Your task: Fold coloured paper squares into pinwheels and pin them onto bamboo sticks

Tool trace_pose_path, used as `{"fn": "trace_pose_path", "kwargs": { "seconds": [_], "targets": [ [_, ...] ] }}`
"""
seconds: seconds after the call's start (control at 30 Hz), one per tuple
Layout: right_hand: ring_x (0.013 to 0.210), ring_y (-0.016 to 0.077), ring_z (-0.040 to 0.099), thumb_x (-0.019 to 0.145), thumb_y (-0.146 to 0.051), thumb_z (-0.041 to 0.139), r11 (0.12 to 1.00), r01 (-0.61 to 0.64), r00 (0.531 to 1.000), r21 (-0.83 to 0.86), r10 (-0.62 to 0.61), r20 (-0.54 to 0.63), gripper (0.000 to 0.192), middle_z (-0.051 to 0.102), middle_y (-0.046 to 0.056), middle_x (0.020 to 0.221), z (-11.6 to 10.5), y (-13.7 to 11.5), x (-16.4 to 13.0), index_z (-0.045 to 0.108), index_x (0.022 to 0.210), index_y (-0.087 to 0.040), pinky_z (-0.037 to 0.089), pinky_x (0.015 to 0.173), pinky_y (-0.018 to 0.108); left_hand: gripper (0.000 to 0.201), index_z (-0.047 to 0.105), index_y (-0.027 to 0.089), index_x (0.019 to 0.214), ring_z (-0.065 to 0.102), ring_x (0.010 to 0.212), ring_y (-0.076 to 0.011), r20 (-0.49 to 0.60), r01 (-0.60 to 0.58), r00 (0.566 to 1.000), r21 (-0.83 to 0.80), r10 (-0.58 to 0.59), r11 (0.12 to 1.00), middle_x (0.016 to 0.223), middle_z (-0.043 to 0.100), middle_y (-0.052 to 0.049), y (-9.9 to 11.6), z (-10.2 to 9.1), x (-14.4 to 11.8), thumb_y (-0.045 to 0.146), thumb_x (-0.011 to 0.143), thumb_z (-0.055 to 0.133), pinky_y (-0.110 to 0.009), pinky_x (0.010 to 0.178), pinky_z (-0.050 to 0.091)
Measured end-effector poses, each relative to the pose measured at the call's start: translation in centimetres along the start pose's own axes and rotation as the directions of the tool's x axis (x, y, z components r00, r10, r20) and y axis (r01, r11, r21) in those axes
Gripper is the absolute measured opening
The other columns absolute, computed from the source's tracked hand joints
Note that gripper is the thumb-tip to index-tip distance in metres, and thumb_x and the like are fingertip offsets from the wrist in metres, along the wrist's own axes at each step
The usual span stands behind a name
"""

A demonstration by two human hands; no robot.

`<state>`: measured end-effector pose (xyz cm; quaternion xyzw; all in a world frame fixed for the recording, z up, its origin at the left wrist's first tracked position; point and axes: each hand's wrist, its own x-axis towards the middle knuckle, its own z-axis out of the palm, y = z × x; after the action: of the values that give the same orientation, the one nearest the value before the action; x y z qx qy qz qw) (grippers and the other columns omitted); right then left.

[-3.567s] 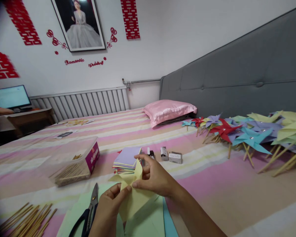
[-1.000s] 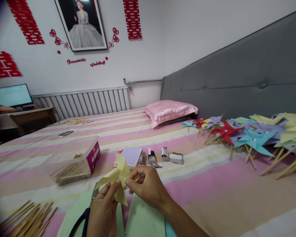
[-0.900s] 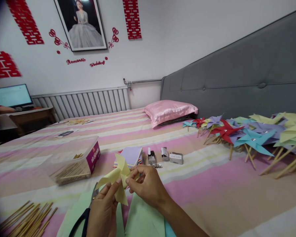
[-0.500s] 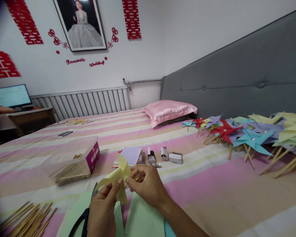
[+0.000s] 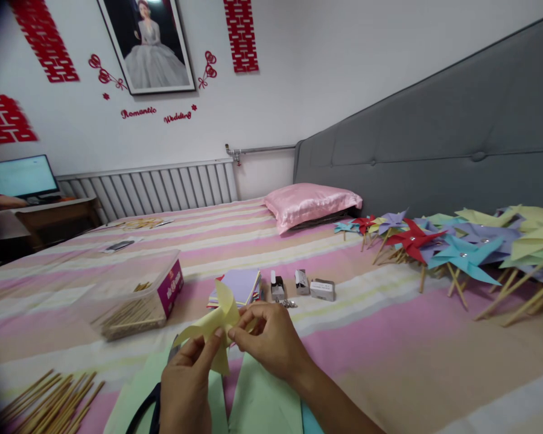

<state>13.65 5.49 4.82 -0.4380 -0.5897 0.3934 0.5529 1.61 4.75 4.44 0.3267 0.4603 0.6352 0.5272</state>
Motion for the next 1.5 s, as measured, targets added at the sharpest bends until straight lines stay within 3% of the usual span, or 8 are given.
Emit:
{"fn": "trace_pose_path", "kwargs": {
  "seconds": [0.1, 0.17, 0.27, 0.4, 0.67, 0.8, 1.03, 1.5],
  "targets": [
    [0.049, 0.0082, 0.057, 0.063, -0.030, 0.068, 0.996, -0.065, 0.997, 0.058, 0.062, 0.048, 0.018, 0.065, 0.003, 0.078, -1.3, -0.6, 0.2, 0.062, 0.068, -0.015, 0.041, 0.045, 0.019, 0.018, 0.066, 0.014, 0.067, 0.054, 0.055, -0.0085, -0.007, 0.010, 1.000, 0.008, -0.010, 1.000, 0.056, 0.064, 0.004, -0.3, -0.4, 0.4, 0.026, 0.056, 0.073, -0.016, 0.051, 0.039],
    [0.048, 0.0102, 0.058, 0.064, -0.034, 0.067, 0.993, -0.107, 0.994, 0.040, 0.108, -0.020, 0.023, 0.064, 0.001, 0.069, -2.8, -1.0, 0.6, 0.061, 0.076, -0.016, 0.038, 0.042, 0.018, 0.017, 0.065, 0.015, 0.069, 0.055, 0.058, -0.0089, -0.023, 0.017, 1.000, 0.014, -0.016, 1.000, 0.058, 0.064, 0.005, -0.4, -0.5, 0.6, 0.026, 0.059, 0.071, -0.017, 0.052, 0.039],
    [0.057, 0.0132, 0.061, 0.071, -0.039, 0.057, 0.972, -0.120, 0.972, -0.200, 0.074, -0.224, 0.025, 0.066, 0.003, 0.073, -5.4, -0.8, 1.2, 0.060, 0.080, -0.016, 0.040, 0.046, 0.020, 0.017, 0.064, 0.015, 0.072, 0.056, 0.060, -0.0092, -0.045, 0.042, 0.998, 0.025, -0.041, 0.999, 0.063, 0.066, 0.004, -0.2, -0.4, 0.6, 0.026, 0.060, 0.069, -0.017, 0.055, 0.040],
    [0.057, 0.0151, 0.062, 0.066, -0.026, 0.057, 0.848, -0.233, 0.963, -0.476, 0.134, -0.234, 0.017, 0.068, 0.004, 0.070, -7.0, 1.7, 1.8, 0.066, 0.076, -0.016, 0.041, 0.052, 0.023, 0.015, 0.063, 0.014, 0.072, 0.054, 0.053, -0.0078, -0.039, 0.118, 0.992, 0.029, -0.117, 0.993, 0.060, 0.065, 0.004, 0.3, 0.1, 0.1, 0.023, 0.060, 0.067, -0.017, 0.051, 0.039],
    [0.070, 0.0173, 0.058, 0.048, -0.019, 0.069, 0.667, -0.221, 0.974, -0.712, 0.194, -0.120, 0.034, 0.067, 0.000, 0.073, -4.8, 5.9, 1.3, 0.068, 0.081, -0.025, 0.030, 0.053, 0.022, 0.017, 0.063, 0.014, 0.071, 0.055, 0.052, -0.0099, 0.030, 0.115, 0.993, 0.041, -0.116, 0.993, 0.055, 0.064, 0.003, 0.4, 0.4, -0.2, 0.022, 0.058, 0.068, -0.018, 0.051, 0.040],
    [0.069, 0.0157, 0.058, 0.054, -0.018, 0.066, 0.637, -0.187, 0.978, -0.748, 0.195, -0.078, 0.021, 0.067, 0.000, 0.073, -4.5, 6.3, 1.4, 0.068, 0.074, -0.024, 0.029, 0.053, 0.021, 0.016, 0.064, 0.014, 0.067, 0.055, 0.049, -0.0113, 0.026, 0.123, 0.992, 0.037, -0.124, 0.992, 0.053, 0.063, 0.003, 0.6, 0.4, -0.2, 0.022, 0.055, 0.069, -0.020, 0.050, 0.040],
    [0.072, 0.0174, 0.059, 0.064, -0.008, 0.050, 0.637, -0.151, 0.986, -0.756, 0.153, -0.067, 0.024, 0.069, 0.004, 0.075, -4.5, 6.5, 1.5, 0.069, 0.070, -0.021, 0.031, 0.058, 0.023, 0.017, 0.063, 0.014, 0.067, 0.058, 0.052, -0.0135, 0.058, 0.116, 0.991, 0.055, -0.119, 0.992, 0.054, 0.064, 0.002, 0.6, 0.3, -0.4, 0.025, 0.057, 0.069, -0.021, 0.052, 0.041],
    [0.068, 0.0148, 0.057, 0.069, -0.009, 0.043, 0.723, -0.166, 0.986, -0.671, 0.130, -0.104, 0.020, 0.066, 0.004, 0.072, -4.6, 5.9, 1.6, 0.061, 0.067, -0.017, 0.034, 0.057, 0.020, 0.017, 0.064, 0.013, 0.068, 0.058, 0.055, -0.0144, 0.045, 0.113, 0.992, 0.057, -0.115, 0.992, 0.055, 0.065, 0.001, 0.8, 0.4, -0.4, 0.024, 0.056, 0.070, -0.022, 0.054, 0.042]
  ]
}}
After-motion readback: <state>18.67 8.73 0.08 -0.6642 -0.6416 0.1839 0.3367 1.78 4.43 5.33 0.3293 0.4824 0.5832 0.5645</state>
